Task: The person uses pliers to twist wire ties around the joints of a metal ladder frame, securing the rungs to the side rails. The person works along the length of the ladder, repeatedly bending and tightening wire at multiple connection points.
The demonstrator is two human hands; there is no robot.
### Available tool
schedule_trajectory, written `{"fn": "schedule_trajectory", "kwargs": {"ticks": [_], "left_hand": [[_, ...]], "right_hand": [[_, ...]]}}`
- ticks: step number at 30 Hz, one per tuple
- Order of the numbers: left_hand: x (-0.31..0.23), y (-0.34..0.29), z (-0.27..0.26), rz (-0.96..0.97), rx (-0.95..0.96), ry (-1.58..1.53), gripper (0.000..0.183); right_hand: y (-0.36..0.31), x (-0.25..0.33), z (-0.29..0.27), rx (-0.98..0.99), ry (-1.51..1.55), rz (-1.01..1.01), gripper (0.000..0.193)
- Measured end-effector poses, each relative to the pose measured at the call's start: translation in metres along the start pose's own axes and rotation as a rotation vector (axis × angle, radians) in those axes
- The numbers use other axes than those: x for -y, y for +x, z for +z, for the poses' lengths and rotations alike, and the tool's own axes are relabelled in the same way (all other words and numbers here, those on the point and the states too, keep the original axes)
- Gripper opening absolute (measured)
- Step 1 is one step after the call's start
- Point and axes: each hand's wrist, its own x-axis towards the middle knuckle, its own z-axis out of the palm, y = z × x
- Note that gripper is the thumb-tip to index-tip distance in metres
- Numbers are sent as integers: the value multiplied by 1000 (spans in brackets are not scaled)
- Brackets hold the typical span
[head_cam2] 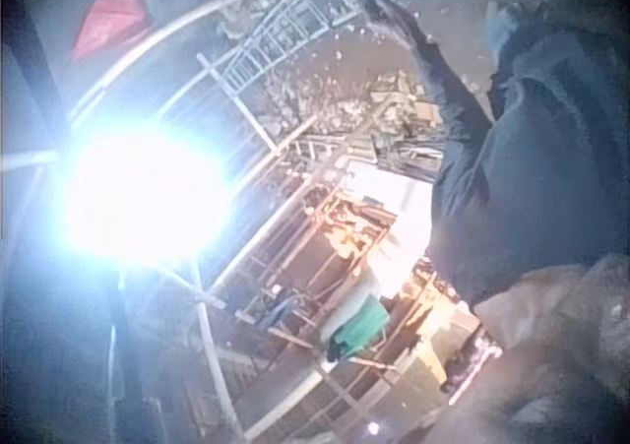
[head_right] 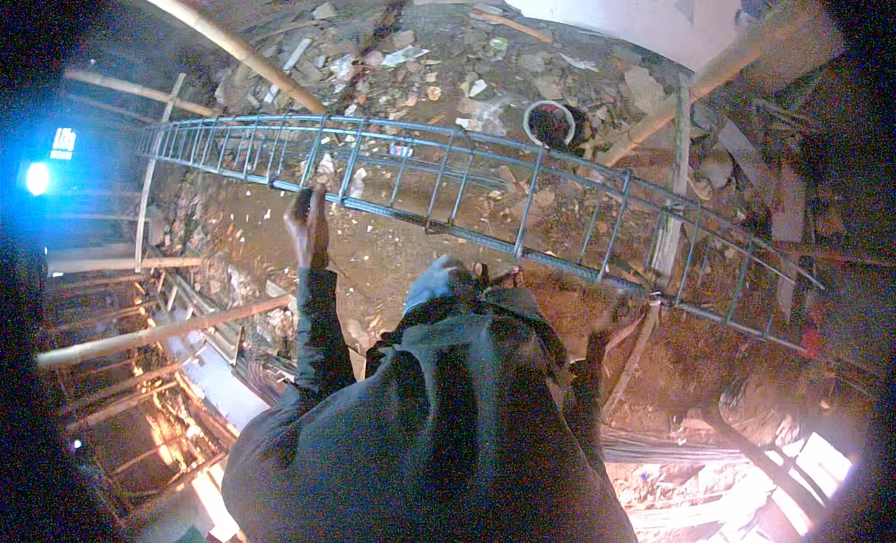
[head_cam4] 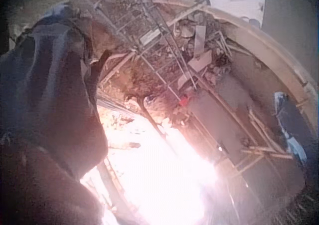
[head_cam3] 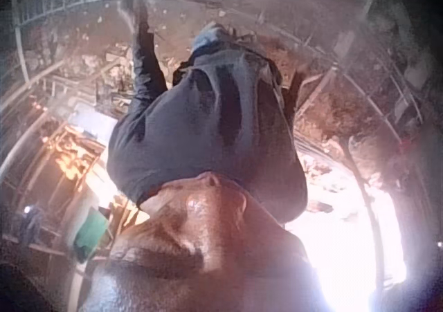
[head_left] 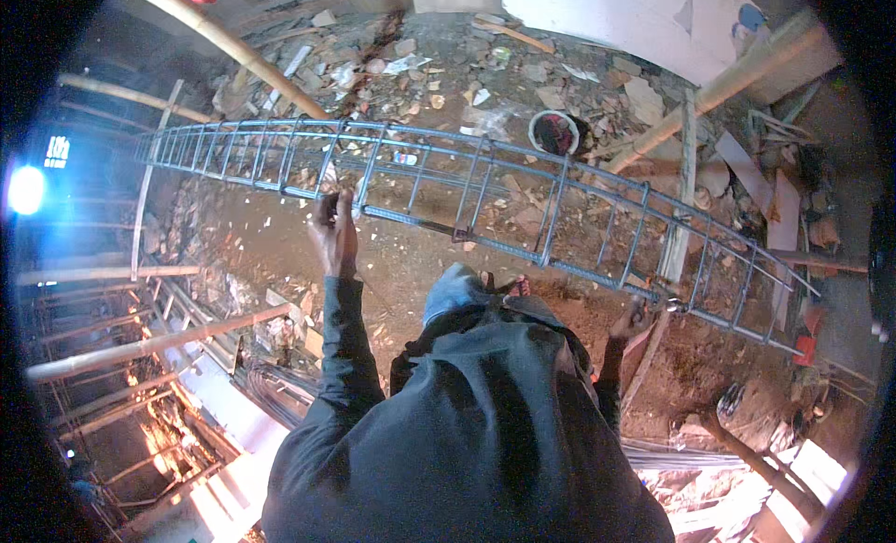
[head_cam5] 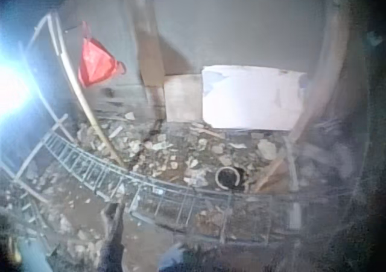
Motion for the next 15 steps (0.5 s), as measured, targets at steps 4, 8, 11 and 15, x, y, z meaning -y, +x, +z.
{"fn": "schedule_trajectory", "kwargs": {"ticks": [4, 8, 11, 15], "left_hand": [[55, -6, -7, -19, -129, -106, 27], [93, -13, -8, -177, -320, -174, 32], [108, -18, -5, -352, -309, -297, 30], [113, -19, 2, -535, -267, -381, 27]], "right_hand": [[-8, 29, 12, -214, -59, -227, 51], [14, 65, -4, -307, -231, -109, 49], [38, 103, -17, -368, -363, -75, 48], [71, 194, 0, -362, -475, -154, 46]]}}
